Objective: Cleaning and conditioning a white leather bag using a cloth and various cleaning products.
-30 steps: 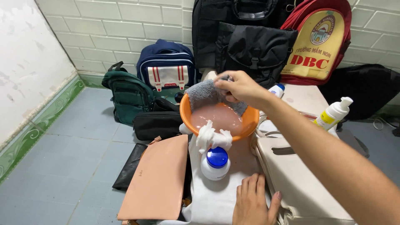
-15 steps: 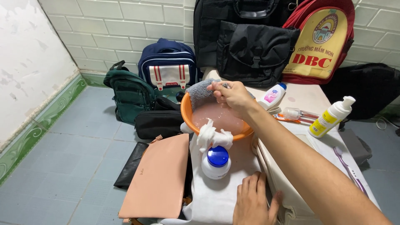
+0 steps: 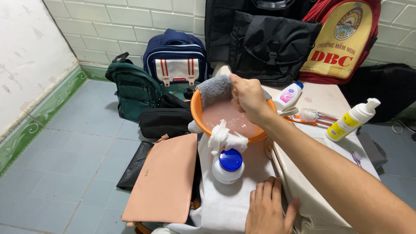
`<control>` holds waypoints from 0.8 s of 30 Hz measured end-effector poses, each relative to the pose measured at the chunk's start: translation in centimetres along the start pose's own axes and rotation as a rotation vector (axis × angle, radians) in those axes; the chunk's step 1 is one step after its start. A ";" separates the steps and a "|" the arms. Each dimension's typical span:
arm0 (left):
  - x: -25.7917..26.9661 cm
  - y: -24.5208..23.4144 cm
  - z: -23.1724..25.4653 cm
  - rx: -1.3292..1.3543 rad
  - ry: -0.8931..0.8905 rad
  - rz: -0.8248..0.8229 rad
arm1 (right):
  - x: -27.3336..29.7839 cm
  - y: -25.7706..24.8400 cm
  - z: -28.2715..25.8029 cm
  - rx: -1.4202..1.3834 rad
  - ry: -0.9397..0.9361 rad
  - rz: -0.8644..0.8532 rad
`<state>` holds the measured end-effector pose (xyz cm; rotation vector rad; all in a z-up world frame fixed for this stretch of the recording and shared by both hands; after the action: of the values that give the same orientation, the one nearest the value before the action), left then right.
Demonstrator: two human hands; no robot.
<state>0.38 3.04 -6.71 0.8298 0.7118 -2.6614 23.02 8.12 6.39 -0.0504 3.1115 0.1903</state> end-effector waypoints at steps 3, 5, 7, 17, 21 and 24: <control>-0.1 0.1 -0.1 0.012 -0.012 -0.012 | -0.2 0.0 0.3 0.050 -0.051 0.013; 0.0 0.1 -0.2 0.016 -0.018 -0.019 | -0.7 -0.3 0.9 0.053 -0.067 0.024; 0.1 0.2 -0.3 0.027 -0.035 -0.046 | -1.3 -0.8 1.2 0.106 -0.139 0.087; 1.3 2.6 -2.1 0.052 0.087 0.129 | -2.0 -1.6 -2.7 0.343 0.099 -0.111; 1.5 3.5 -2.9 -0.003 0.090 0.128 | 1.3 -2.0 -6.9 0.863 -0.250 -0.231; 1.4 2.6 -1.9 0.005 0.052 0.085 | 3.3 -3.0 -7.5 1.210 -0.605 -0.270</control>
<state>1.10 1.72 -9.90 0.9131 0.6664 -2.5761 19.67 4.11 13.36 -0.2995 2.1151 -1.3420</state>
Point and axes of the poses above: each hand's wrist, its own x-axis away from the middle knuckle, its own y-axis out of the palm, z = x × y, the point moved 5 cm from there along -x, towards the middle knuckle, and after that the axes turned 13 degrees about z, right-handed, at the moved point
